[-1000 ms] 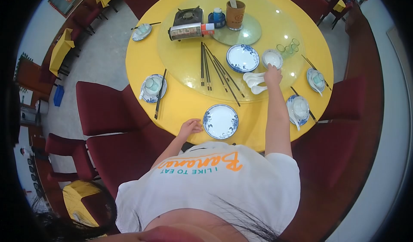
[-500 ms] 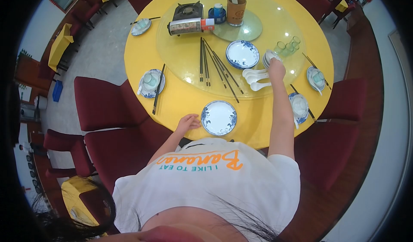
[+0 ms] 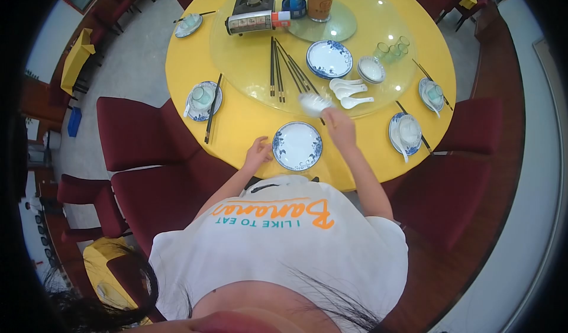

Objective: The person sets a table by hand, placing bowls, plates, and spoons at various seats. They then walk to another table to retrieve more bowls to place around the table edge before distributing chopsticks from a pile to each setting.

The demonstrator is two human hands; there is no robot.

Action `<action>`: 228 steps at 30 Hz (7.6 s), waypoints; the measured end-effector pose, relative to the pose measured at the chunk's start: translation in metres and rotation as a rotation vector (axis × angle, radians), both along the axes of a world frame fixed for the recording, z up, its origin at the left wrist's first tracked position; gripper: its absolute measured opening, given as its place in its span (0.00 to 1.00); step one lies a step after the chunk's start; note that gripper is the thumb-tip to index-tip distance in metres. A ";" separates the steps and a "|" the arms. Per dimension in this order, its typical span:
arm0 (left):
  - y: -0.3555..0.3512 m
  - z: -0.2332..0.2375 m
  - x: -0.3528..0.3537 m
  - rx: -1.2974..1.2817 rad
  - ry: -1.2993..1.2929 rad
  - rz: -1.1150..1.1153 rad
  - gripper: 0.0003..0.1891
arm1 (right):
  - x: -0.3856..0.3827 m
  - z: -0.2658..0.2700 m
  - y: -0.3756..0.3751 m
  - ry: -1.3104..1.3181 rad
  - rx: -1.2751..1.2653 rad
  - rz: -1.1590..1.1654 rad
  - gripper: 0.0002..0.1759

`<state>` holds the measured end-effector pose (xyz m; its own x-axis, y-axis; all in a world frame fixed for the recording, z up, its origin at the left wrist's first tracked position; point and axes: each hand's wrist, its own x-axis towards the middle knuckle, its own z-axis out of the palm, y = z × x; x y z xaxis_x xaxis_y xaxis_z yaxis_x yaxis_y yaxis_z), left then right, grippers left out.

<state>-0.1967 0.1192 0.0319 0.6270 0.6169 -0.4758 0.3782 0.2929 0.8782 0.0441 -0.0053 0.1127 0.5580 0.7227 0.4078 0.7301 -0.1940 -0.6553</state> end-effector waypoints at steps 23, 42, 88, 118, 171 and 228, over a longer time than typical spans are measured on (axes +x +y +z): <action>-0.025 -0.014 -0.002 1.128 0.052 -0.521 0.37 | -0.064 -0.061 -0.061 -0.294 -0.122 0.491 0.11; -0.024 -0.009 -0.004 1.154 0.049 -0.505 0.33 | 0.109 -0.061 -0.022 -0.197 -0.509 -0.302 0.19; -0.027 -0.004 0.000 1.007 0.008 -0.406 0.40 | -0.067 -0.068 -0.037 -0.035 -0.512 0.005 0.09; -0.020 -0.011 -0.005 0.904 -0.053 -0.426 0.40 | 0.007 -0.035 0.090 -0.271 -0.499 -0.039 0.21; 0.054 0.031 0.072 -0.805 -0.597 0.148 0.31 | -0.119 -0.001 0.052 0.199 0.078 0.394 0.08; 0.009 0.014 0.040 -0.112 -0.043 -0.001 0.22 | -0.074 -0.061 0.014 -0.033 -0.467 0.370 0.33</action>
<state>-0.1567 0.1277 0.0463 0.6490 0.5609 -0.5140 0.3410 0.3895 0.8556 -0.0296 0.0083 0.0522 0.2276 0.9737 0.0133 0.8227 -0.1850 -0.5376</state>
